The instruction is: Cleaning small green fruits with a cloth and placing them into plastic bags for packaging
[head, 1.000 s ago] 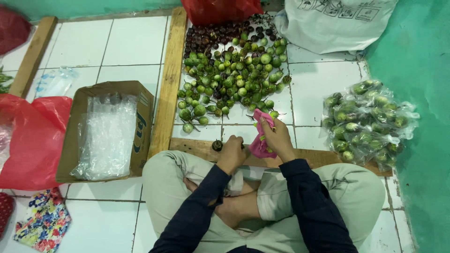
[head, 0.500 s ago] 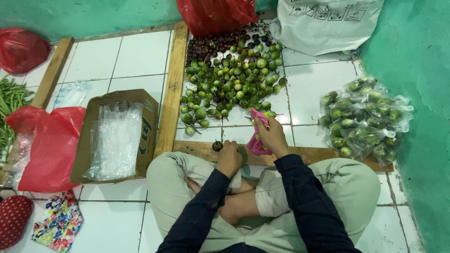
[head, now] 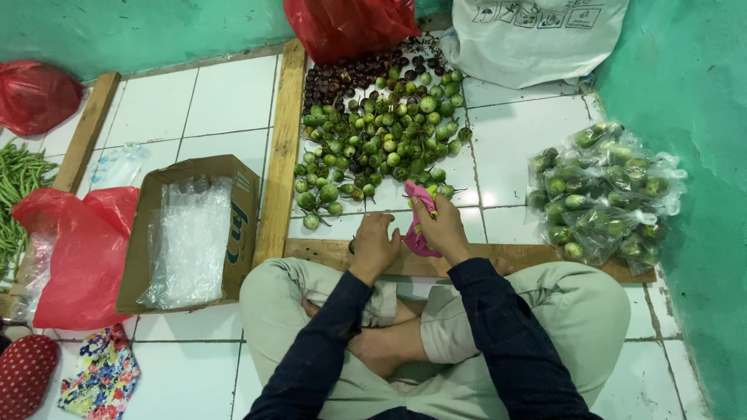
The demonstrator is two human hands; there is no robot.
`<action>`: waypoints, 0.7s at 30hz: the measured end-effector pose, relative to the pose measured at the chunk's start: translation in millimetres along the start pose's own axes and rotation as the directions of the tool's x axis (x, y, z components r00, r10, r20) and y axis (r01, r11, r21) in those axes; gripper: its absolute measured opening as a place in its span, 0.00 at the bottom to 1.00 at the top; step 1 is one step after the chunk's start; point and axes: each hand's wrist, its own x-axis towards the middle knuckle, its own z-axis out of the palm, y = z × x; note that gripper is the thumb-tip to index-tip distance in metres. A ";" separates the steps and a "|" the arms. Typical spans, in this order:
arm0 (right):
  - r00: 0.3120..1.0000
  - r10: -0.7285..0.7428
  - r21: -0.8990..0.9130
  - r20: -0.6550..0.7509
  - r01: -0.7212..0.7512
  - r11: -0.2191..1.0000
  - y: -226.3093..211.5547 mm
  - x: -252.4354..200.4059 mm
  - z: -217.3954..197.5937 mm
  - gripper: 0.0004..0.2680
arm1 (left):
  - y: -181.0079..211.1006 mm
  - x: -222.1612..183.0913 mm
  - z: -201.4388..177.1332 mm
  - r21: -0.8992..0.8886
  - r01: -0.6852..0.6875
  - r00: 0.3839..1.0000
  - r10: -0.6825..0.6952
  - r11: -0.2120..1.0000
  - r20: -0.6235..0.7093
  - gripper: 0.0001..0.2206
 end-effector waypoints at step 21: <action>0.996 -0.082 0.048 0.018 0.081 0.996 15.7 71.1 20.1 0.14 | -106.1 112.0 9.4 0.027 0.219 0.974 -0.217 0.975 -0.073 0.10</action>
